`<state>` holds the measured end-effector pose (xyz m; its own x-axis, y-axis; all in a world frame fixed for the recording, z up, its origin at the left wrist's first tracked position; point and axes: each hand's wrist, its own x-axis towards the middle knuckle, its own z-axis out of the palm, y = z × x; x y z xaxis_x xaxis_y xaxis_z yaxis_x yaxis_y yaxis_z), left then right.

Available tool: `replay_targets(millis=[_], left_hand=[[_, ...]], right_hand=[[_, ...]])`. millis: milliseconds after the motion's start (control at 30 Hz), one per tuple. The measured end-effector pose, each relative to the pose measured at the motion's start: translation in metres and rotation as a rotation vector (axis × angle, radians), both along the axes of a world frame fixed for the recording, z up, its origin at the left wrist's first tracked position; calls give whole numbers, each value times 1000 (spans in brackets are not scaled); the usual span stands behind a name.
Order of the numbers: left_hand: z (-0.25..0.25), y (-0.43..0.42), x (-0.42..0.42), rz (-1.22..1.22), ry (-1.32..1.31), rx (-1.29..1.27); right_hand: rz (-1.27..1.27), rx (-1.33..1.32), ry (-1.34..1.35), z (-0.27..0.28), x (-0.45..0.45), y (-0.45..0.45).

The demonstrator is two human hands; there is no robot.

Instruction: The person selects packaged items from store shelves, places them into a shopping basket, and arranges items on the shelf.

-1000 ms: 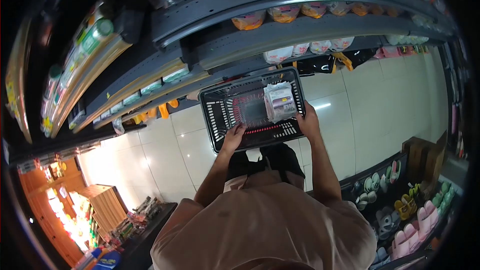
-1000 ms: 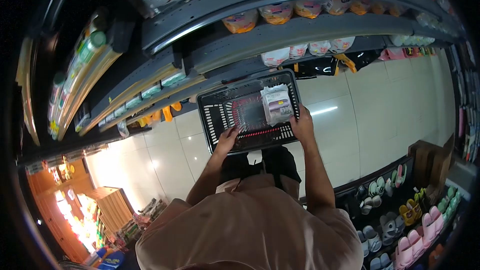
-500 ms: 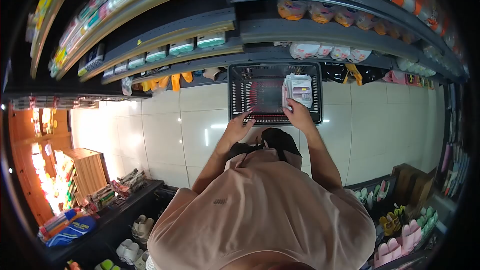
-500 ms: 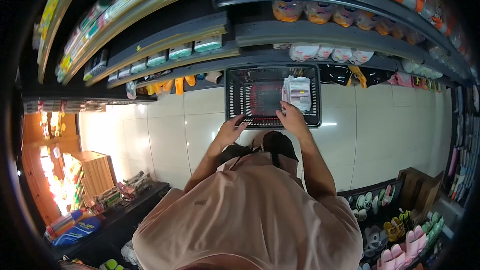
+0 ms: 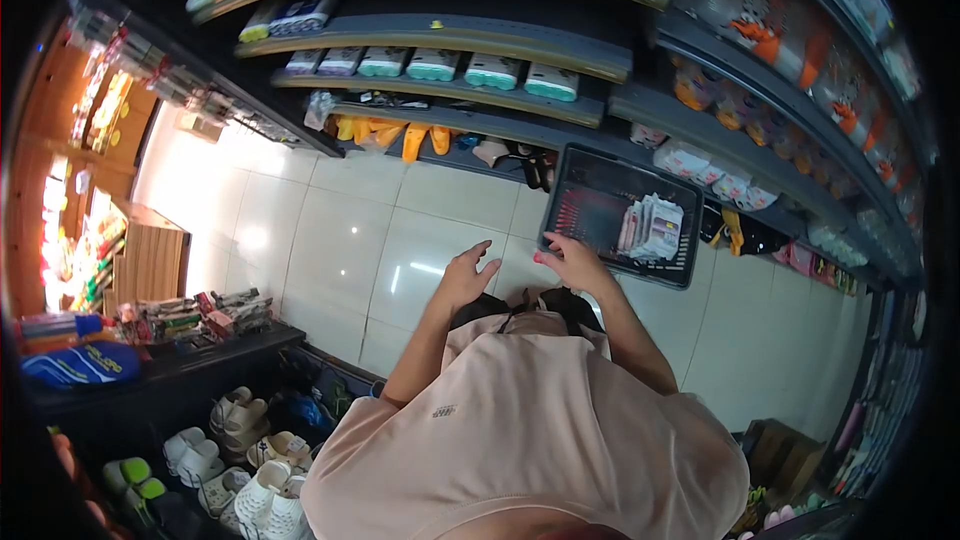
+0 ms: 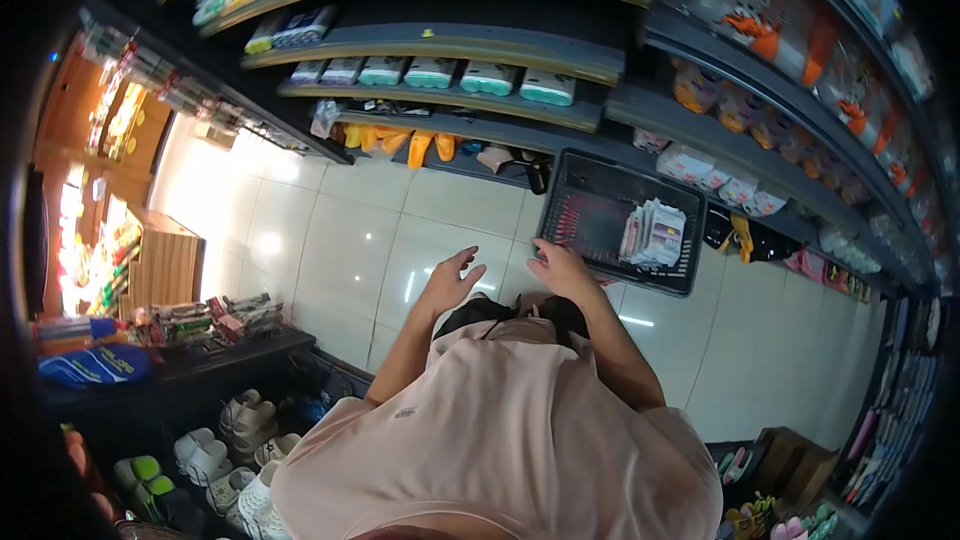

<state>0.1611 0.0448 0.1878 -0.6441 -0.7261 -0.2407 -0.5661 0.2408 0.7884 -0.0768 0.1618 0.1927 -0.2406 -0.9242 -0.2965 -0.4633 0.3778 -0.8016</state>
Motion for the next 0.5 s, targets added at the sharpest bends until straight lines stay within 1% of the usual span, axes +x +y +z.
replay_targets(millis=[67,167,267,500], left_hand=[[8,-7,29,38,-19,47],[4,-18,68,96,15,68],[-7,-29,106,146,51,24],[13,-51,181,308,59,42]], right_hand=[[21,15,-49,-1,24,-17],[102,-15,24,14,63,-43],[156,-33,0,18,100,-64],[278,-58,6,43,162,-106]])
